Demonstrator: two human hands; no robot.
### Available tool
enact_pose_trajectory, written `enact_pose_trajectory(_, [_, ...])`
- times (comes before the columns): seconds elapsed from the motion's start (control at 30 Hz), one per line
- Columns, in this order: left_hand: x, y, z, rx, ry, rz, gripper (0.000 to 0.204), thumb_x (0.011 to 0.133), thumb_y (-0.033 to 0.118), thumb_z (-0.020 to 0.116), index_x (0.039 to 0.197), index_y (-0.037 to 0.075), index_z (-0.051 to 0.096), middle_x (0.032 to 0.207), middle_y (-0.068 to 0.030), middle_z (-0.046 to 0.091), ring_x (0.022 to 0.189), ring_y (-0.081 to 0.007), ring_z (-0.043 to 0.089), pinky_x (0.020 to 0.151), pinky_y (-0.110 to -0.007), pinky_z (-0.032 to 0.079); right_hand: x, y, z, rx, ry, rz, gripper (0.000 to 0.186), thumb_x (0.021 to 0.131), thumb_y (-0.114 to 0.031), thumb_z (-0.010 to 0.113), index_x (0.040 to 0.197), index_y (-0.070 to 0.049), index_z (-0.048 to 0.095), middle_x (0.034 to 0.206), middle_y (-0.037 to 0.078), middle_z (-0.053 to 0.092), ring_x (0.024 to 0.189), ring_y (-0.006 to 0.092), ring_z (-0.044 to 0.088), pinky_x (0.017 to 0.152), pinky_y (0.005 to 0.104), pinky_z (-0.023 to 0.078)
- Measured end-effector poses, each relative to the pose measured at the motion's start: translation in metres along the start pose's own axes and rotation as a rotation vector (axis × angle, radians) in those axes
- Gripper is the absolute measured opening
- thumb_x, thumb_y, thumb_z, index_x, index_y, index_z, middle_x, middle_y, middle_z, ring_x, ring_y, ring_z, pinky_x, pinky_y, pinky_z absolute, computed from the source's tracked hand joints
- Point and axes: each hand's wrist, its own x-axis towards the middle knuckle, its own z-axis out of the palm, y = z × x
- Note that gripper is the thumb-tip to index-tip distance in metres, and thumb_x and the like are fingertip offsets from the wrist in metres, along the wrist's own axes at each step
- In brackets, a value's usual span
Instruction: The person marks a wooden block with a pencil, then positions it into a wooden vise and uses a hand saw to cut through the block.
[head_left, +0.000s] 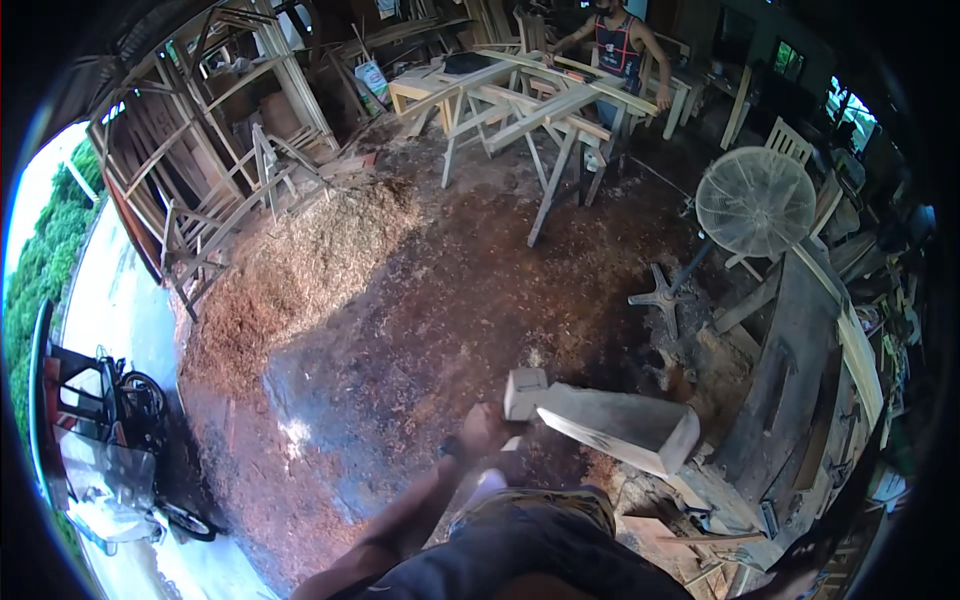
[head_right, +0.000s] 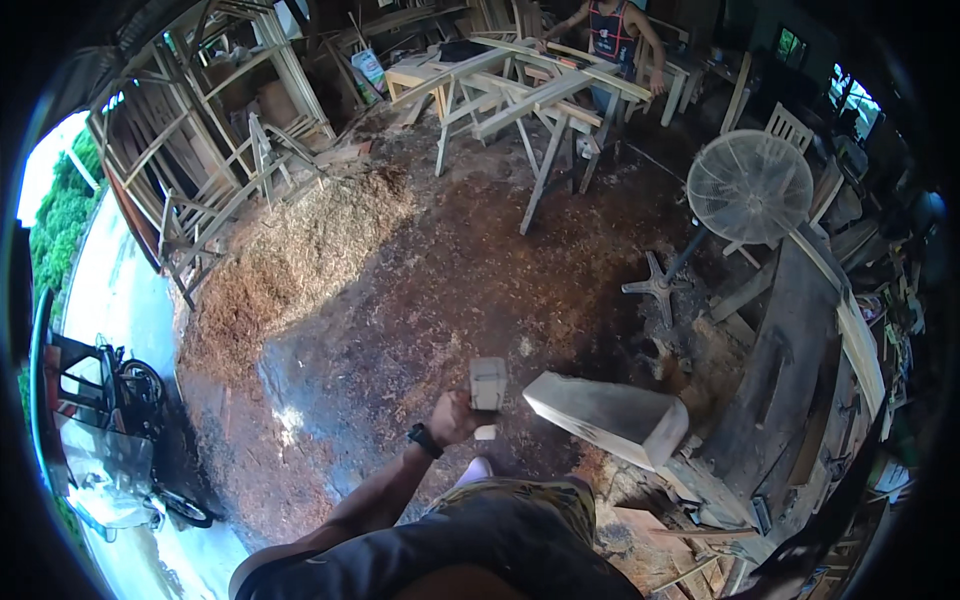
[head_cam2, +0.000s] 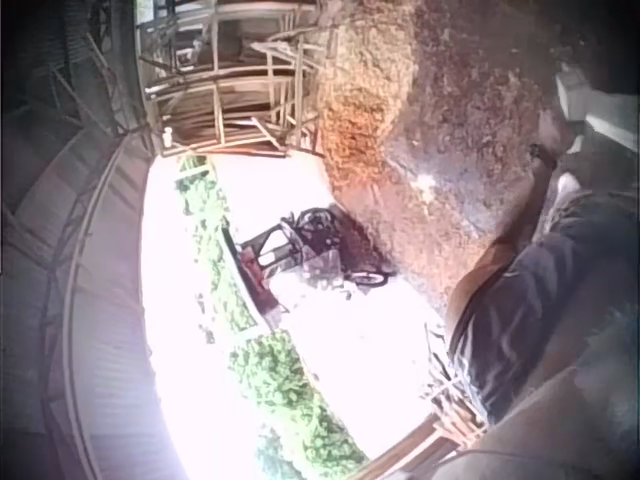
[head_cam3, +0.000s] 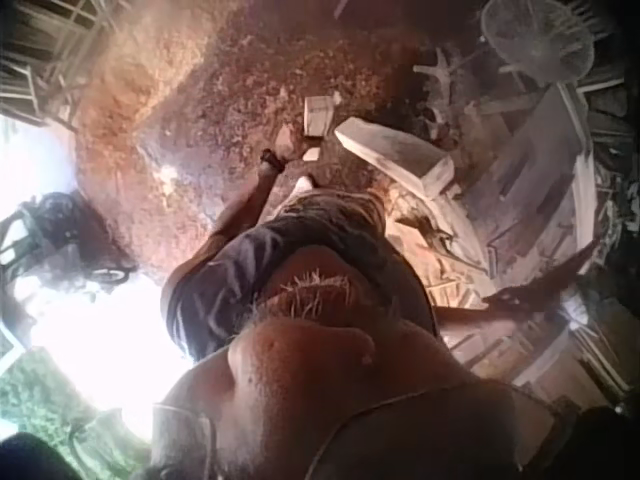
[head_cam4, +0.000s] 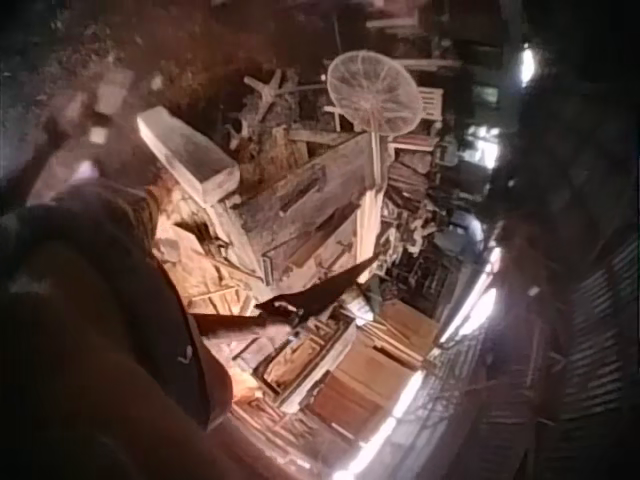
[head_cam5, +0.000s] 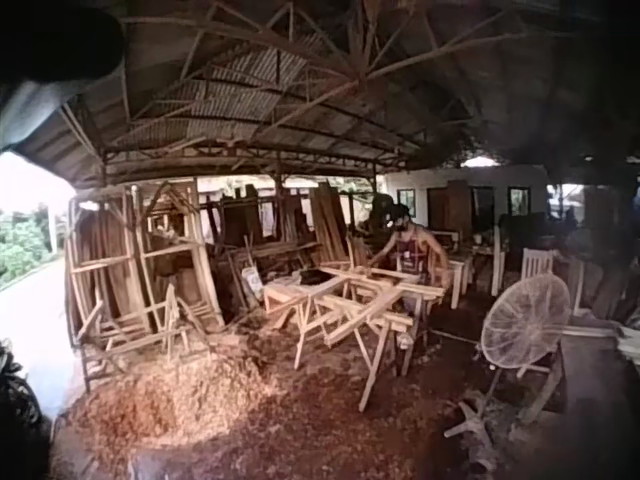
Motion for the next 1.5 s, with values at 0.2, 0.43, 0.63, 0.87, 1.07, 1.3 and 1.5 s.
enact_pose_trajectory(0.2, [0.052,-0.020,-0.162,0.021,0.244,0.328,0.046,0.079,0.032,0.079,0.115,0.007,0.065,0.092,-0.0078,0.073,0.079,-0.0235,0.072,0.072,-0.037,0.058,-0.074,-0.126,0.248,0.809,-0.481,0.174,0.043,0.100,-0.014,0.057,0.139,0.000,0.049,0.113,0.014,0.062,0.106,0.0247,0.060,0.107,0.0433,0.040])
enact_pose_trajectory(0.43, [0.159,-0.065,-0.311,0.003,0.332,0.237,0.022,0.084,0.022,0.072,0.092,0.001,0.072,0.079,-0.0080,0.073,0.072,-0.0168,0.071,0.065,-0.030,0.055,-0.207,-0.209,0.538,1.184,-0.971,0.205,0.051,0.097,-0.025,0.055,0.141,0.000,0.047,0.074,-0.003,0.036,0.070,0.0113,0.037,0.076,0.0338,0.034])
enact_pose_trajectory(0.63, [0.271,-0.096,-0.449,-0.116,0.396,0.009,0.013,0.079,0.012,0.076,0.088,0.003,0.072,0.078,-0.0045,0.073,0.072,-0.0119,0.068,0.065,-0.028,0.053,-0.302,-0.265,0.816,1.323,-1.261,0.229,0.050,0.099,-0.026,0.051,0.142,0.000,0.047,0.074,-0.001,0.046,0.070,0.0109,0.043,0.076,0.0341,0.035])
enact_pose_trajectory(0.87, [0.370,-0.117,-0.613,-0.149,0.544,-0.079,0.012,0.079,0.007,0.069,0.089,0.002,0.072,0.085,-0.0066,0.075,0.075,-0.0121,0.070,0.069,-0.027,0.054,-0.404,-0.442,1.085,1.368,-1.405,0.382,0.049,0.096,-0.014,0.052,0.142,0.001,0.044,0.072,-0.003,0.041,0.067,0.0090,0.042,0.075,0.0316,0.036])
enact_pose_trajectory(1.07, [0.464,-0.196,-0.733,-0.176,0.554,-0.078,0.025,0.079,0.014,0.077,0.100,0.000,0.072,0.086,-0.0082,0.076,0.076,-0.0151,0.071,0.070,-0.029,0.055,-0.537,-0.578,1.243,1.343,-1.739,0.249,0.055,0.089,-0.014,0.064,0.135,0.005,0.042,0.077,-0.001,0.044,0.064,0.0086,0.043,0.066,0.0291,0.038])
enact_pose_trajectory(1.3, [0.598,-0.300,-0.888,-0.264,0.653,-0.006,0.023,0.082,0.013,0.074,0.100,0.000,0.072,0.088,-0.0091,0.075,0.080,-0.0172,0.070,0.072,-0.033,0.055,-0.677,-0.744,1.398,1.582,-1.878,0.114,0.067,0.084,-0.021,0.073,0.133,0.009,0.038,0.086,0.006,0.052,0.064,0.0095,0.047,0.063,0.0276,0.042])
enact_pose_trajectory(1.5, [0.706,-0.315,-1.011,-0.372,0.782,-0.010,0.024,0.083,0.011,0.071,0.103,-0.002,0.072,0.093,-0.0110,0.074,0.080,-0.0192,0.070,0.072,-0.034,0.056,-0.745,-0.848,1.548,1.726,-1.829,0.094,0.085,0.080,-0.029,0.078,0.138,0.011,0.031,0.088,0.008,0.055,0.067,0.0106,0.051,0.064,0.0278,0.045])
